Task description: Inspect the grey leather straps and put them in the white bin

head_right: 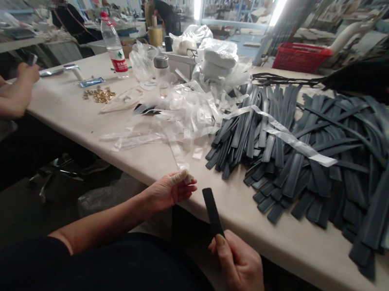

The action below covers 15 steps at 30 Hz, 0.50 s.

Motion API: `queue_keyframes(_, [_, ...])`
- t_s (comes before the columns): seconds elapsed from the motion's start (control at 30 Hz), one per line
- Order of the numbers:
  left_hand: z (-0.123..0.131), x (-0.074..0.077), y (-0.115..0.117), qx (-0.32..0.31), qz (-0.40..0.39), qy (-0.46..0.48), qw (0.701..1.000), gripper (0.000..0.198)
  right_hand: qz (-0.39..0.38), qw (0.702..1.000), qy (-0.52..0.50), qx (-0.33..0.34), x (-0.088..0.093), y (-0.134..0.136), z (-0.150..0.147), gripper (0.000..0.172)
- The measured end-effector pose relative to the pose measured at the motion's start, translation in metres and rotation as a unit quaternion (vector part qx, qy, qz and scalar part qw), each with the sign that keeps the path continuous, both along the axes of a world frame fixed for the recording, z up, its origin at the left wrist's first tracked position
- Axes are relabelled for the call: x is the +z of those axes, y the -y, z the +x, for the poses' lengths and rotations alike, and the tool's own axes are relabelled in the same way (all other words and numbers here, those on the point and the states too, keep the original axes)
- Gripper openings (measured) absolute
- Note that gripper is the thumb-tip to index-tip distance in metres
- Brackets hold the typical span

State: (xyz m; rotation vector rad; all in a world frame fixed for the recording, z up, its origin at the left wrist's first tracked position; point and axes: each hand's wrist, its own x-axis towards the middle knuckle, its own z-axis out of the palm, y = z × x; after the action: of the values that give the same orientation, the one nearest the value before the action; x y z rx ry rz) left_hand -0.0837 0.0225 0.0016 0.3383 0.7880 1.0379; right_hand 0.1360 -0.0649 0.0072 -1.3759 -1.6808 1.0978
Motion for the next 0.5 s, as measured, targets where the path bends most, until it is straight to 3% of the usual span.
queue_keyframes(0.1, [0.004, 0.001, 0.000, 0.003, -0.014, 0.010, 1.000, 0.029, 0.050, 0.998, 0.038, 0.023, -0.007, 0.009, -0.002, 0.045])
queue_keyframes(0.23, [0.010, 0.004, 0.003, -0.004, -0.011, 0.017, 1.000, 0.027, 0.094, 0.992, 0.073, 0.049, -0.016, 0.000, -0.008, 0.044])
queue_keyframes(0.5, [0.019, 0.000, 0.017, -0.039, -0.001, 0.013, 0.999, 0.031, 0.115, 0.984, 0.129, 0.035, -0.018, -0.018, -0.022, 0.049])
